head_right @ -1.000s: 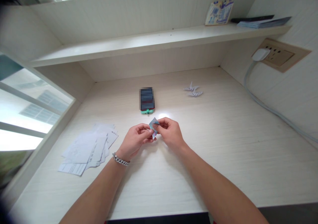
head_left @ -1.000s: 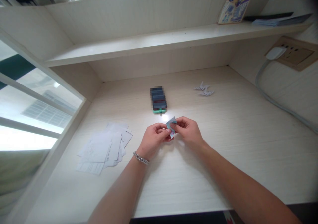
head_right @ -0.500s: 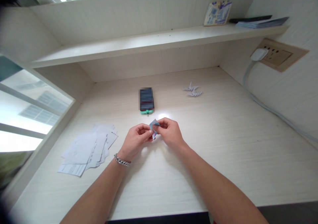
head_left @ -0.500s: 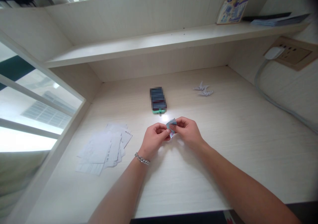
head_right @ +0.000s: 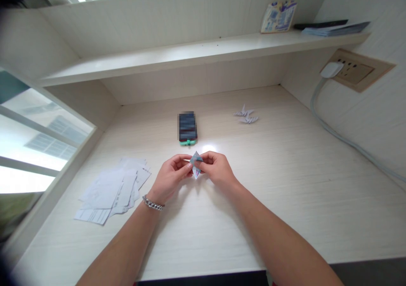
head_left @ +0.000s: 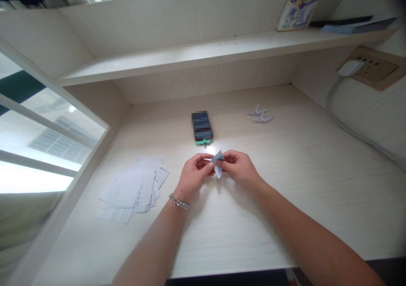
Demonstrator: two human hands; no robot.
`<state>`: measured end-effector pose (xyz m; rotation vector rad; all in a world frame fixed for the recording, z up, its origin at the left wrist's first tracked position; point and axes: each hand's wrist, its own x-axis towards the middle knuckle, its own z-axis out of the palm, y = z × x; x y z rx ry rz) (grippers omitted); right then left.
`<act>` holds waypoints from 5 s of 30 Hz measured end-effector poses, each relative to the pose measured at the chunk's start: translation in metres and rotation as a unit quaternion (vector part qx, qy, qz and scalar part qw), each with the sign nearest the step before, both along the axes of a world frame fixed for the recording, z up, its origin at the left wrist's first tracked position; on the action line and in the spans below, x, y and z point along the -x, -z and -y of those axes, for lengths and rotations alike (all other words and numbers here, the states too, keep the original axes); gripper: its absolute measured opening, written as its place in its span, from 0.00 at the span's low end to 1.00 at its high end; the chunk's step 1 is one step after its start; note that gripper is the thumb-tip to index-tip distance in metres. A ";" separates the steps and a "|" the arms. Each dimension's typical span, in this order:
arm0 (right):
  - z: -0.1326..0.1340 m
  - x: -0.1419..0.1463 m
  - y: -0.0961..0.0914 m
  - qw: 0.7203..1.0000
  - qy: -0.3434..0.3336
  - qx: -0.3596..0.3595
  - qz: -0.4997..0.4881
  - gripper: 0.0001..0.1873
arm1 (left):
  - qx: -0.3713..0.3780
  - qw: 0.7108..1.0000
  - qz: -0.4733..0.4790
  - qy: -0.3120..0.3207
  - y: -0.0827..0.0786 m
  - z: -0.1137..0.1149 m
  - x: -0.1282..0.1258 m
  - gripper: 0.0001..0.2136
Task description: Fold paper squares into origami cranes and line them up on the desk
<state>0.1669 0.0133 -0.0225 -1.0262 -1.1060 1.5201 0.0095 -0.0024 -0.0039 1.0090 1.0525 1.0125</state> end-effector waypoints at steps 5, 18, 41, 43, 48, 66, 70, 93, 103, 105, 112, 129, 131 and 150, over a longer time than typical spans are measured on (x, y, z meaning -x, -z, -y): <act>0.001 -0.001 -0.006 0.998 -0.047 0.021 -0.020 0.13 | -0.013 0.999 -0.025 -0.033 0.002 -0.003 0.001 0.09; 0.002 -0.008 -0.012 0.993 -0.080 0.069 -0.046 0.16 | 0.025 0.996 0.056 -0.057 -0.001 -0.003 0.001 0.05; 0.001 -0.003 -0.002 0.997 0.059 -0.028 0.050 0.15 | 0.053 0.998 -0.036 0.017 0.003 0.001 -0.003 0.17; 0.001 -0.002 -0.002 0.996 0.067 -0.028 0.044 0.15 | 0.051 0.997 -0.045 0.025 0.004 0.001 -0.003 0.17; 0.003 0.000 -0.007 0.998 0.060 -0.008 0.028 0.17 | 0.027 0.997 -0.067 0.012 0.004 0.001 -0.001 0.16; -0.001 -0.004 0.000 0.995 0.015 -0.003 0.095 0.14 | -0.087 0.968 -0.232 0.037 0.004 0.005 -0.005 0.14; 0.000 -0.002 -0.002 0.997 0.006 0.023 0.067 0.14 | -0.101 0.955 -0.276 0.031 0.002 0.004 -0.003 0.13; 0.004 -0.002 -0.009 0.984 -0.024 -0.063 0.163 0.10 | -0.164 0.935 -0.312 0.036 -0.005 0.005 0.001 0.12; 0.002 -0.003 -0.006 0.988 -0.073 -0.013 0.139 0.14 | -0.118 0.948 -0.294 0.019 0.001 0.001 0.006 0.11; 0.002 -0.004 -0.004 0.980 -0.095 -0.016 0.175 0.14 | -0.108 0.950 -0.294 0.012 0.002 0.000 0.007 0.12; 0.000 -0.009 -0.002 0.968 -0.072 -0.045 0.236 0.15 | -0.105 0.957 -0.264 0.054 0.004 0.000 0.004 0.14; 0.003 -0.006 -0.007 0.989 -0.092 0.000 0.117 0.13 | -0.117 0.969 -0.217 0.011 0.002 0.003 -0.003 0.13; 0.002 -0.008 -0.006 0.985 -0.105 -0.006 0.135 0.13 | -0.111 0.976 -0.189 0.015 0.003 0.003 -0.002 0.12; -0.002 -0.013 -0.012 0.986 -0.050 -0.045 0.151 0.13 | -0.042 0.985 -0.152 0.070 -0.004 -0.001 0.008 0.15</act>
